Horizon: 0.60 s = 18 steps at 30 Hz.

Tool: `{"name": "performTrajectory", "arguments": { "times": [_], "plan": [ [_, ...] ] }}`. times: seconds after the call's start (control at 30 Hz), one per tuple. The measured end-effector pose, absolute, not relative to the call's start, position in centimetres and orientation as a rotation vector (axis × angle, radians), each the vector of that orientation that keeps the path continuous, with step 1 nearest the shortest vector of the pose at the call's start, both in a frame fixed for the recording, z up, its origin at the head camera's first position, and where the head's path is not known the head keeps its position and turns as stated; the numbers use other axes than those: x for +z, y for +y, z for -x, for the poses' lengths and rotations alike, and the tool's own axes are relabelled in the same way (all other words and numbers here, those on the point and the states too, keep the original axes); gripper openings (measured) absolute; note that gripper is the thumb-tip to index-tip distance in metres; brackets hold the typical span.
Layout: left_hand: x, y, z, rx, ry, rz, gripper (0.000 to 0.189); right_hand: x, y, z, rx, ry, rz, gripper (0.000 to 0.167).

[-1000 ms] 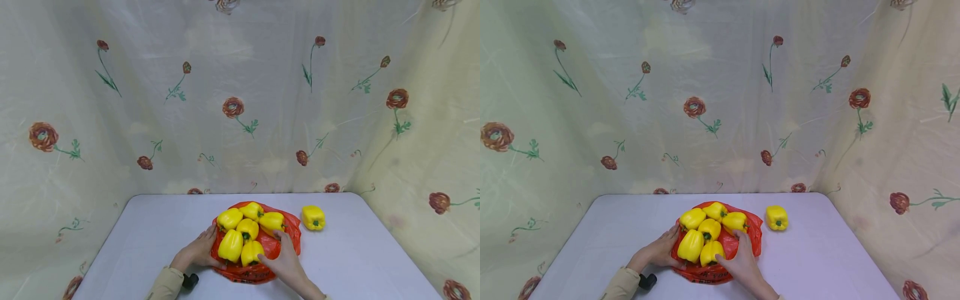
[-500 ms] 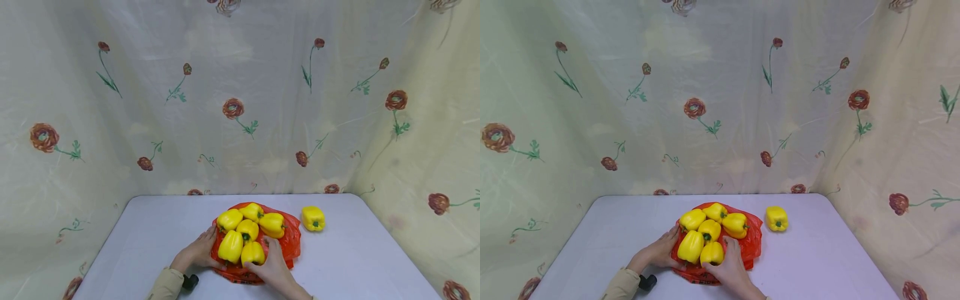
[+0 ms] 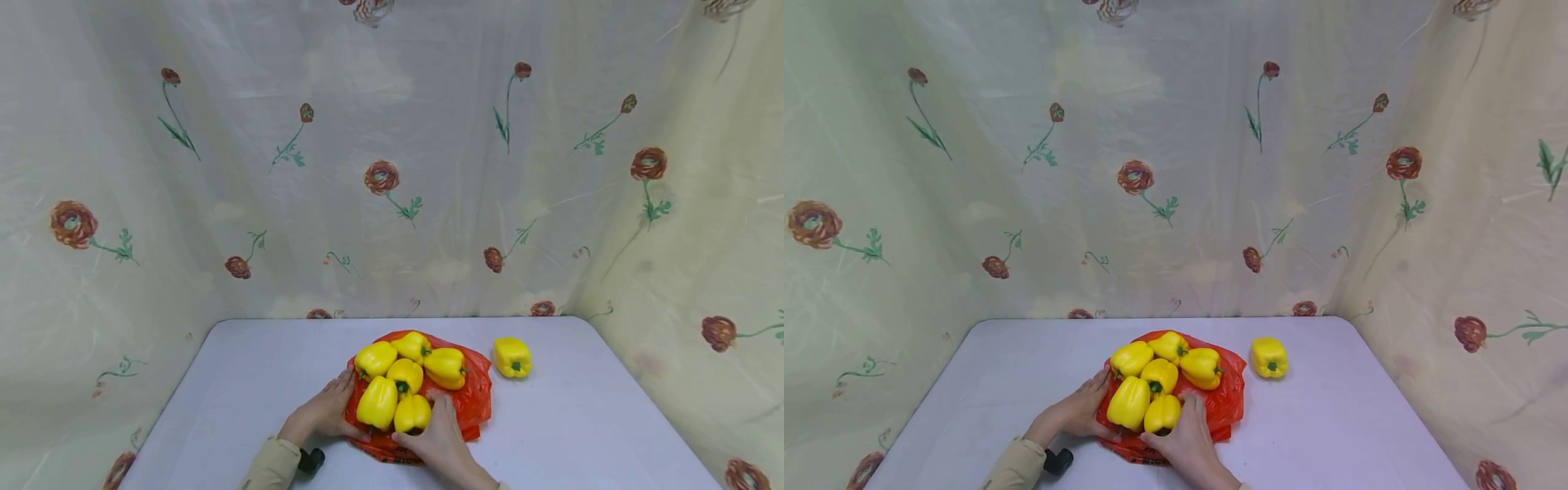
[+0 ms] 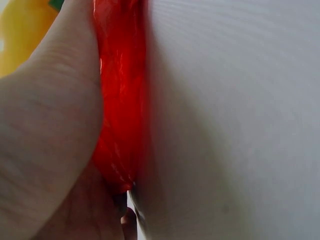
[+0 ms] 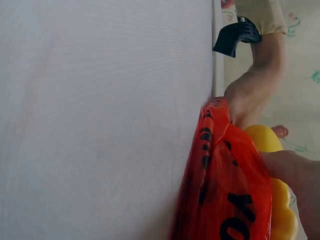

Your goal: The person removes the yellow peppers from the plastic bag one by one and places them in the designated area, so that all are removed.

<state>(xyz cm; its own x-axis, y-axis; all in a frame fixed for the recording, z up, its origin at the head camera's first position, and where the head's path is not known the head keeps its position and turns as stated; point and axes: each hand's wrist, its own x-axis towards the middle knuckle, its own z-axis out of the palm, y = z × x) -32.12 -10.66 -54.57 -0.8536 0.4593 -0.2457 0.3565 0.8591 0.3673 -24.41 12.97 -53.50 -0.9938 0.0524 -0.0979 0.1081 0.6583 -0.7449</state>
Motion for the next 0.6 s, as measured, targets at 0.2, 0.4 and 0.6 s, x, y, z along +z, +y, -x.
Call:
{"name": "performTrajectory", "arguments": {
  "times": [0.2,0.4,0.6],
  "plan": [
    [-54.5,-10.51,32.09,0.439,2.708,-0.592,0.128,-53.55,12.92,24.42,-1.263,2.783,-0.164,0.102],
    [-54.64,-10.57,32.26,0.439,2.706,-0.586,0.129,-53.62,13.1,24.39,-1.262,2.788,-0.2,0.099],
    [-54.72,-10.6,32.39,0.438,2.699,-0.571,0.129,-53.67,13.33,24.38,-1.264,2.796,-0.262,0.093]
  ]
}}
